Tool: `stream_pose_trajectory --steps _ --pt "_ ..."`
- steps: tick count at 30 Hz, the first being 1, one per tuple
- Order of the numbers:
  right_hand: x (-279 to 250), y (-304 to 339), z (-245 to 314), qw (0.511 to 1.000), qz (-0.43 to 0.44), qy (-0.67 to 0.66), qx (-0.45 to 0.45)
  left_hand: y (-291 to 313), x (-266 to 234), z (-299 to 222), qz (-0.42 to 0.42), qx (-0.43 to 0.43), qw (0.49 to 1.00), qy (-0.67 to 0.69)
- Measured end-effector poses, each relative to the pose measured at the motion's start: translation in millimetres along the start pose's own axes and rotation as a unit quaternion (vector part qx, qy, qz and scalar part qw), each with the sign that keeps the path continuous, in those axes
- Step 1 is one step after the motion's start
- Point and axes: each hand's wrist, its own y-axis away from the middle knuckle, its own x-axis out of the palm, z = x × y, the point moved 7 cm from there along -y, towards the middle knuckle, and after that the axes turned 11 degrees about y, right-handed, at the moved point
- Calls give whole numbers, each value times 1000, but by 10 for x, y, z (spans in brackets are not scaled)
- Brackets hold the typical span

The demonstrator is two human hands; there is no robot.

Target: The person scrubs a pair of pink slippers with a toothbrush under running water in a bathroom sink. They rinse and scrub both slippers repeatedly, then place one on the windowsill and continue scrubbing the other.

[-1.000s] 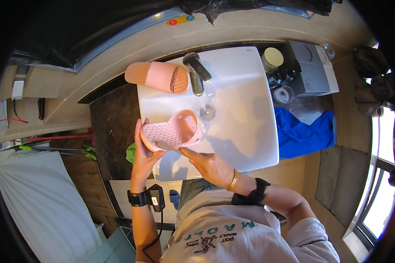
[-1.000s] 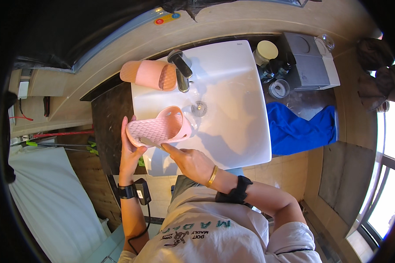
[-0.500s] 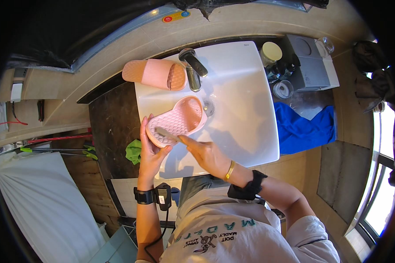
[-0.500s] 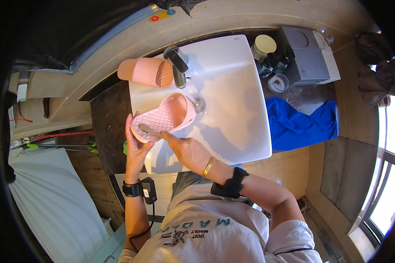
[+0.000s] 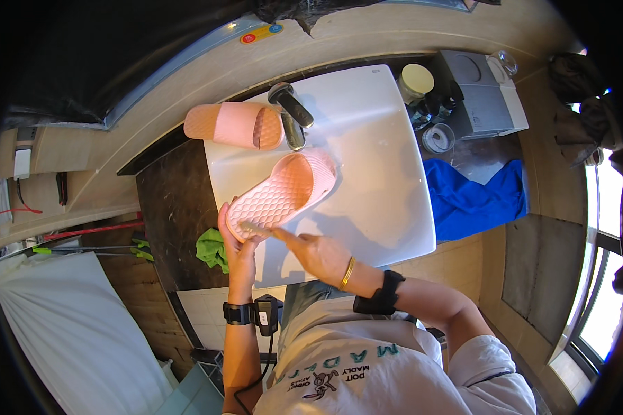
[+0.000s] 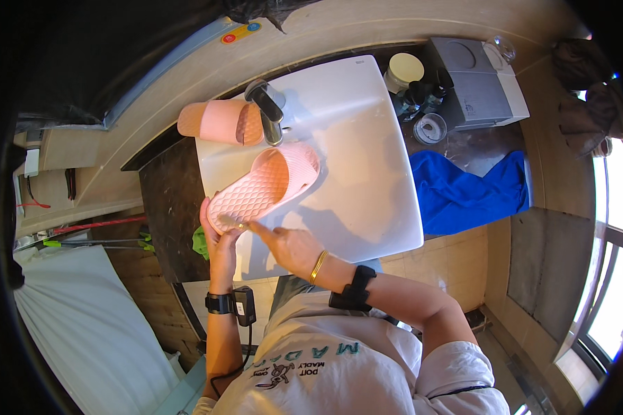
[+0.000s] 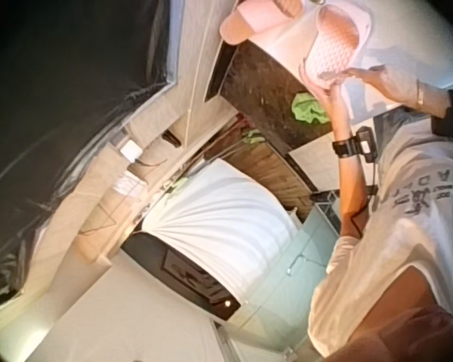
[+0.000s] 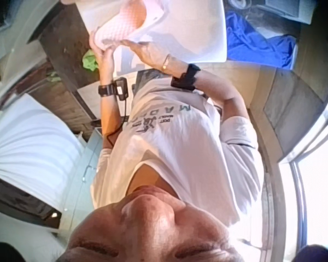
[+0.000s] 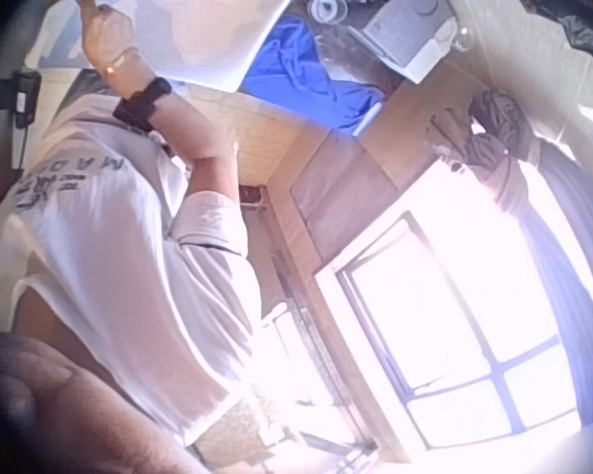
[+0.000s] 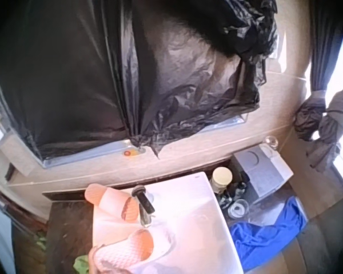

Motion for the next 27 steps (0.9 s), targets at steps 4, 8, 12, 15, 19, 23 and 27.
stream_pose_trajectory --steps 4,8,12,15,19,23,27 --pt "0 -39 -88 1000 -5 10 -9 0 -68 70 -11 14 999 38" --pt "-62 -66 -309 994 -22 80 66 -31 -1 134 -6 25 1000 -9" --pt "61 -33 -98 993 109 -35 -39 -70 112 161 1 22 1000 -1" --pt "-107 -129 -272 997 44 9 56 -85 194 90 27 45 998 -39" --pt "-119 -158 -232 999 32 2 13 -75 254 69 31 38 997 -52" --pt "-79 -125 -211 999 -22 -38 6 -79 289 60 36 32 997 -59" --pt "-77 -76 -226 998 -34 -7 55 -75 300 57 36 36 997 -58"
